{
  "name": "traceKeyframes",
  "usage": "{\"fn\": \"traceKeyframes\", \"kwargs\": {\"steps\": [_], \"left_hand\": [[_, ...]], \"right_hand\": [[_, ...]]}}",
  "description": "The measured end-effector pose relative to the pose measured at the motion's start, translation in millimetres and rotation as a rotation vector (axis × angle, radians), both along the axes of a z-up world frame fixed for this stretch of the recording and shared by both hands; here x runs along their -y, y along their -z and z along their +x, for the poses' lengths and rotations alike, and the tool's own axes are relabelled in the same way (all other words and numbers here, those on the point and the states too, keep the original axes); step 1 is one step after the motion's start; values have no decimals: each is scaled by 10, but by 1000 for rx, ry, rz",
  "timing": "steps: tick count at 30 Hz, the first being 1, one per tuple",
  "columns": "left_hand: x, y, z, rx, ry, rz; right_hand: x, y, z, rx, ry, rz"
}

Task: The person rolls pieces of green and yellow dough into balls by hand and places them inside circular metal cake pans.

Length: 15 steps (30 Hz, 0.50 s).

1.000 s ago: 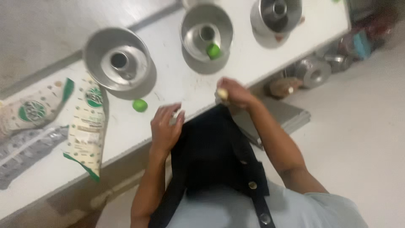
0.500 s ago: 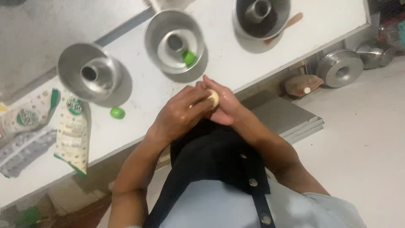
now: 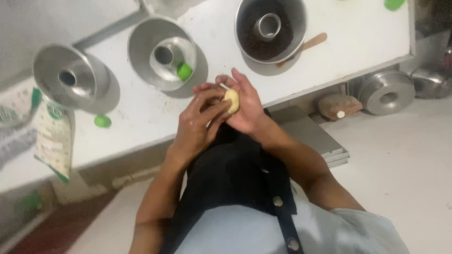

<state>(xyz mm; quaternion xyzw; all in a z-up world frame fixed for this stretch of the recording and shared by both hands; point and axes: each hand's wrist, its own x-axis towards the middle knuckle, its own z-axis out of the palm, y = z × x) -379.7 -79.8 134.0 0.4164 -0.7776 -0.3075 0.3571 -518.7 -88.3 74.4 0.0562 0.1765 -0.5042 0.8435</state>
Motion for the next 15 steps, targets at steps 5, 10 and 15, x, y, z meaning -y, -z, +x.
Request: {"fn": "traceKeyframes", "kwargs": {"steps": [5,10,15], "left_hand": [[-112,-6,-40,-51,-174,14],[-191,33,-85,32,-264,-52],[-464,-399,71,-50,-287,117]], "right_hand": [[55,152,-35,167,-98,-4],[81,168,-25,241,-170,-7],[131,175,-38,464,-260,0]]}}
